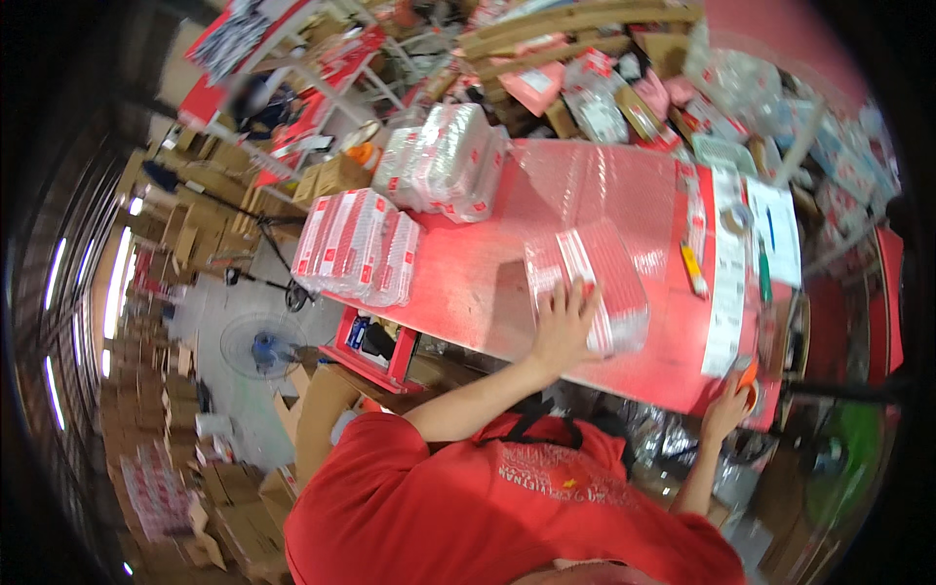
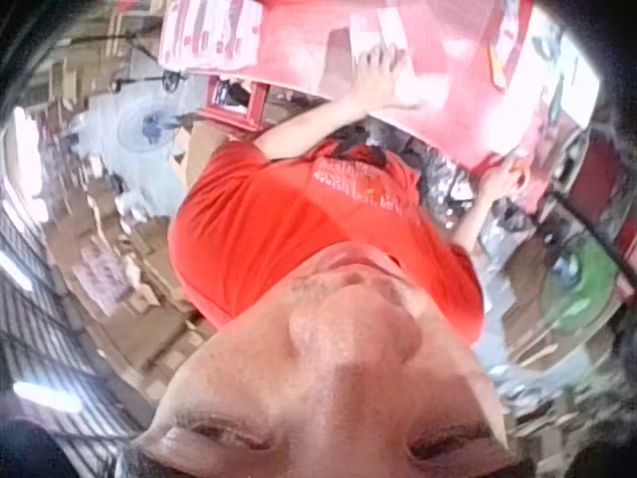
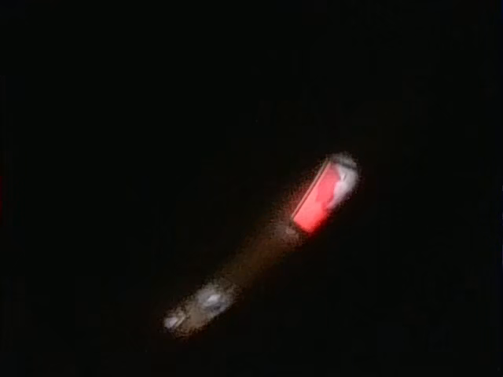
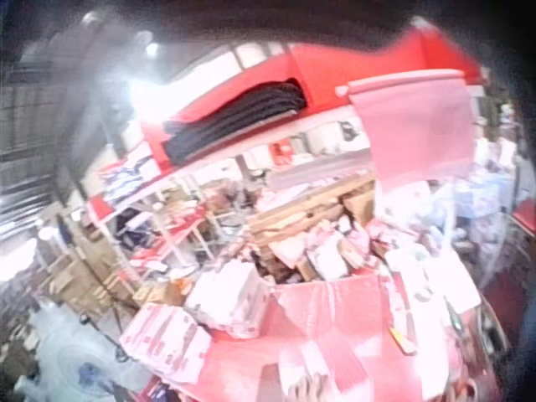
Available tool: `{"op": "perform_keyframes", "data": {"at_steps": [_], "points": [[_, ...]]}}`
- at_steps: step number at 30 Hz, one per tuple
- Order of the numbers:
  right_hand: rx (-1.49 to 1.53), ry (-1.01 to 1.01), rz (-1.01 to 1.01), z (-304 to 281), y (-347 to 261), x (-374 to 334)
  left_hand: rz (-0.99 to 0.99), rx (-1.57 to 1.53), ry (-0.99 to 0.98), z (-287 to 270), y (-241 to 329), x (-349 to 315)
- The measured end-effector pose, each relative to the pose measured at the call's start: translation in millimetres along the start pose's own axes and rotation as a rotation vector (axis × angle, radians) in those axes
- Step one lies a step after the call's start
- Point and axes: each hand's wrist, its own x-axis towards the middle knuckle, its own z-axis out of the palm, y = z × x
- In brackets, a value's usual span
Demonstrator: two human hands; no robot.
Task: The person wraps small cardboard boxes in bubble wrap on a red table. They cut the bubble wrap with a utility knife, fold it around each box, and seal it with tape. Finished packages are stacked on the table.
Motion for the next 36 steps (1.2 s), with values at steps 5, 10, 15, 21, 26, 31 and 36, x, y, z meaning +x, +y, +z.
{"op": "perform_keyframes", "data": {"at_steps": [5,10,15,21,26,31,36], "points": [[0.037,0.188,0.113,31,0,-12,0.007,-0.337,-0.395,30,-25,-19],[1.203,-0.047,0.152,45,-83,33,-0.48,-0.194,0.339,82,-64,-24],[1.455,-0.975,0.069,13,-211,84,-0.524,-1.746,0.021,130,-65,-32],[1.352,-0.66,-0.668,-193,-320,-17,-0.599,-1.785,0.436,87,-127,-145],[1.297,-0.588,-1.189,-308,-405,-81,-0.577,-1.779,0.872,27,-245,-329],[1.003,-0.745,-1.31,-280,-509,-92,-1.093,-1.361,1.125,-54,-392,-501],[0.501,-0.985,-1.458,-222,-537,-109,-1.163,-1.007,0.891,-132,-554,-550]]}}
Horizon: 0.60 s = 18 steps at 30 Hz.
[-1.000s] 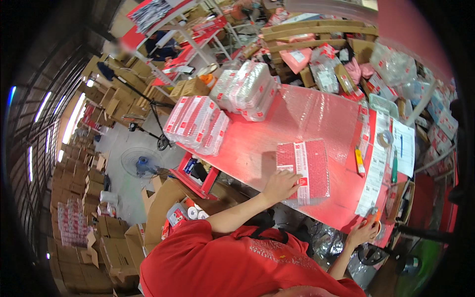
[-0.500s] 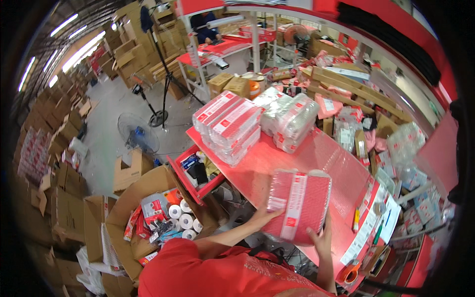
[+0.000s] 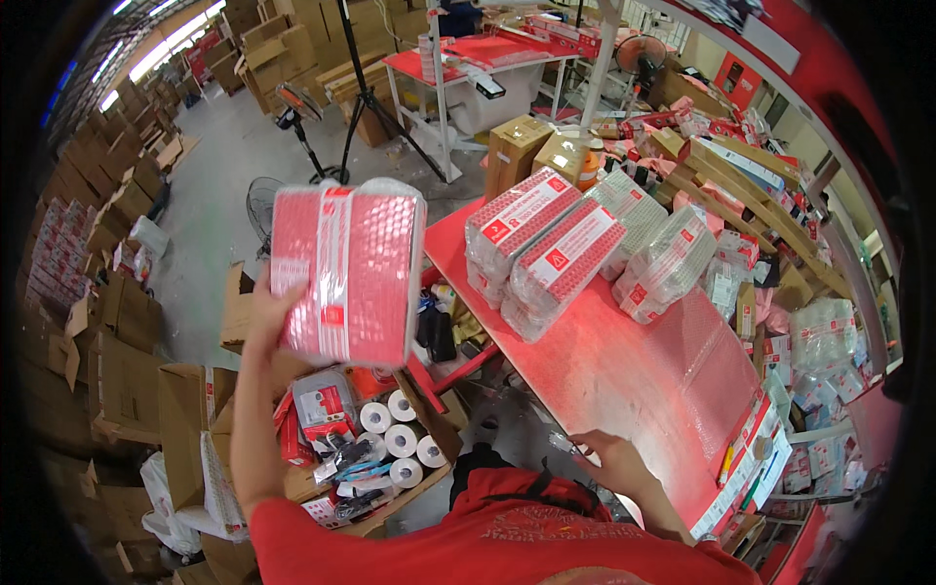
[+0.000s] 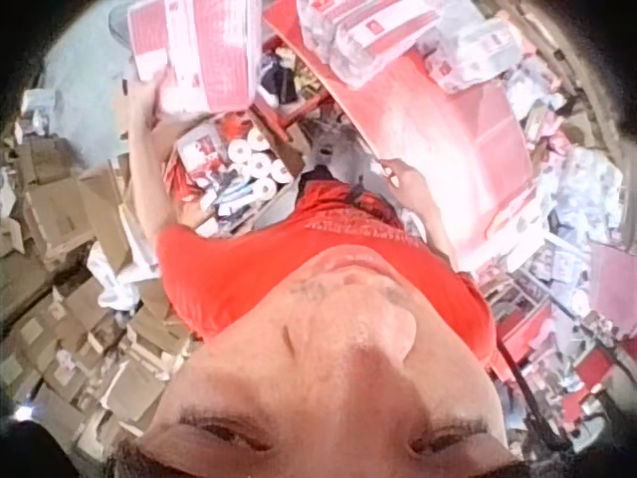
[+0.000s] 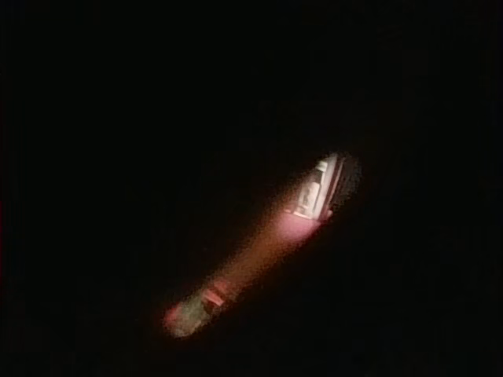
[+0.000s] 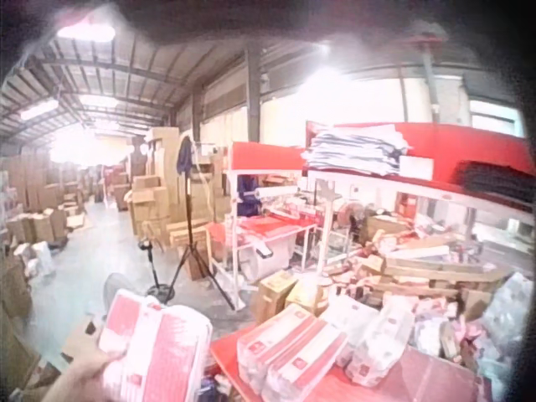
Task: The person wraps small cardboard boxes in bubble wrap on a red table. They cut the bubble wrap with a utility knife, fold it around each box, and seal it with tape. Finished packages are stacked on the table.
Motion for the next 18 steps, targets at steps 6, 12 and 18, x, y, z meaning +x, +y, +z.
{"op": "perform_keyframes", "data": {"at_steps": [6,12,18], "points": [[-0.187,-0.427,0.419,37,34,-12,-0.073,0.184,-0.256,48,-14,188],[-0.185,-0.285,0.572,56,43,-36,-0.232,0.115,-0.67,147,-75,317],[-0.093,-0.281,0.613,78,45,-44,-0.025,0.54,-0.79,251,-144,372]]}}
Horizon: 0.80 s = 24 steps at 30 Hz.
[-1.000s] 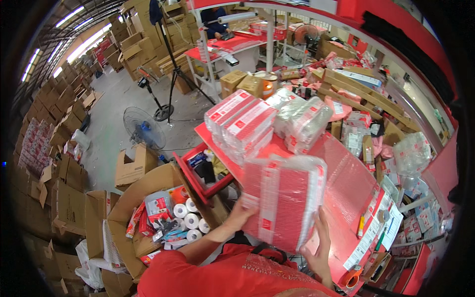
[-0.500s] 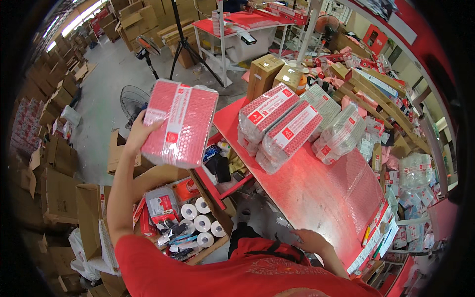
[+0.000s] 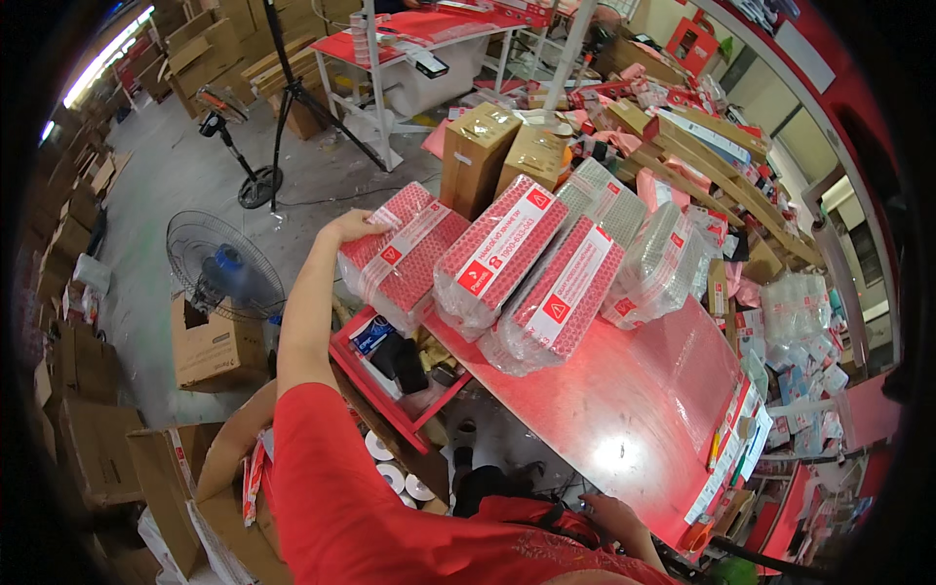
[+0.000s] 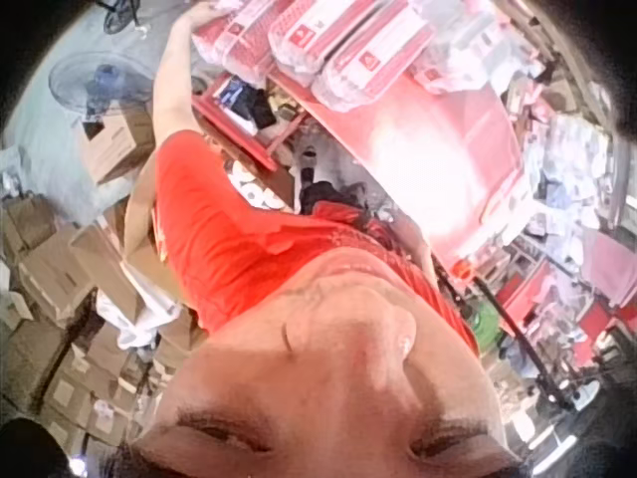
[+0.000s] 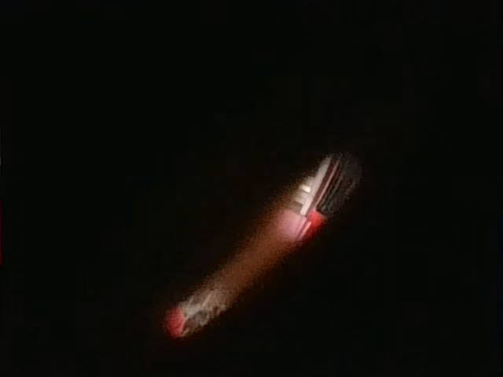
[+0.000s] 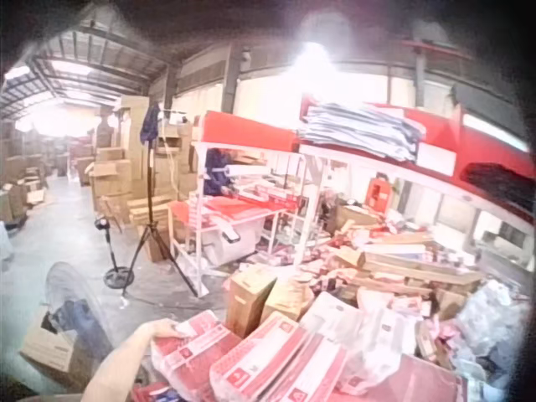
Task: The person wraps small cardboard boxes in bubble wrap on a red table. They cut the bubble wrap with a utility knife, fold it around each box, and seal it with tape. Finished packages are stacked on the table.
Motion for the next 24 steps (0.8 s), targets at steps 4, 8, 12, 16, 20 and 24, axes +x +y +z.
{"op": "perform_keyframes", "data": {"at_steps": [4,8,12,16,20,24], "points": [[-0.038,0.026,-0.004,1,3,4,0.042,-0.162,0.131,18,4,6],[-0.028,0.063,-0.062,-8,3,13,0.077,0.279,0.835,40,29,-52],[-0.133,0.041,-0.162,-12,-3,41,0.277,-0.411,0.999,134,52,-163],[-0.353,0.014,-0.441,0,-16,86,0.142,-0.458,0.933,325,56,-341],[-0.473,-0.096,-0.839,27,-42,121,-0.264,-0.539,0.575,504,70,-555],[-0.796,-0.29,-1.118,66,-92,128,-0.613,-0.05,0.236,625,116,-747]]}}
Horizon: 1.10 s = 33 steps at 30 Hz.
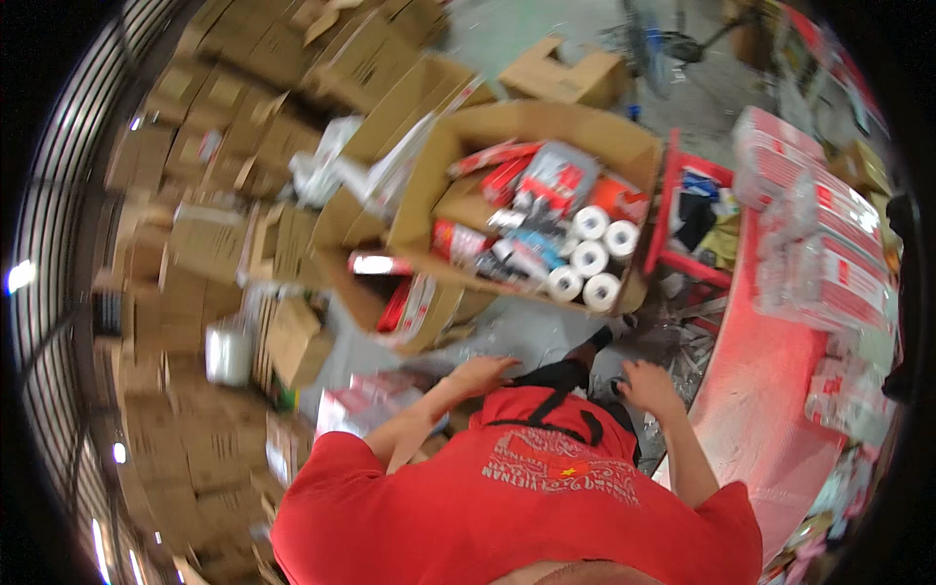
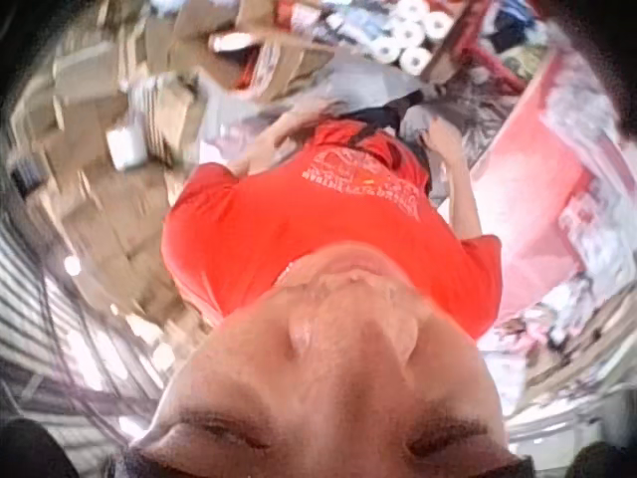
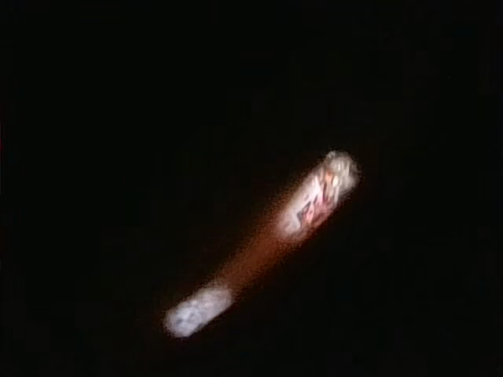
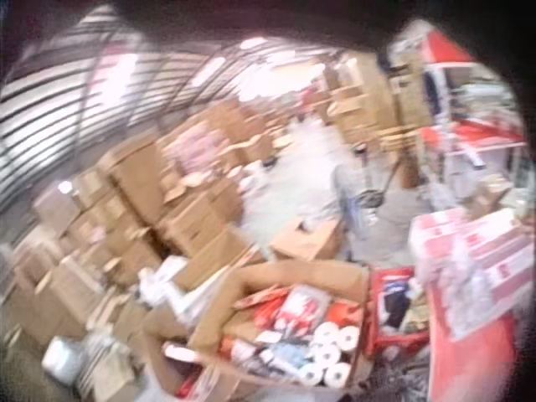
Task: The person wraps small cardboard boxes in bubble wrap on a red table. They cut the bubble wrap with a utility knife, fold it around each box, and seal it with tape. Finished packages are stacked on the table.
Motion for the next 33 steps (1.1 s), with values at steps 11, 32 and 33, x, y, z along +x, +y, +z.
{"op": "perform_keyframes", "data": {"at_steps": [11,32,33], "points": [[-0.228,-0.128,-0.61,-27,-238,143,-0.487,-0.617,0.401,114,-69,-131],[-0.2,-0.334,0.021,-53,-395,313,-0.736,-1.072,1.479,-328,-575,161],[-0.117,-0.313,0.003,-56,-402,316,-0.596,-1.118,1.481,-339,-573,155]]}}
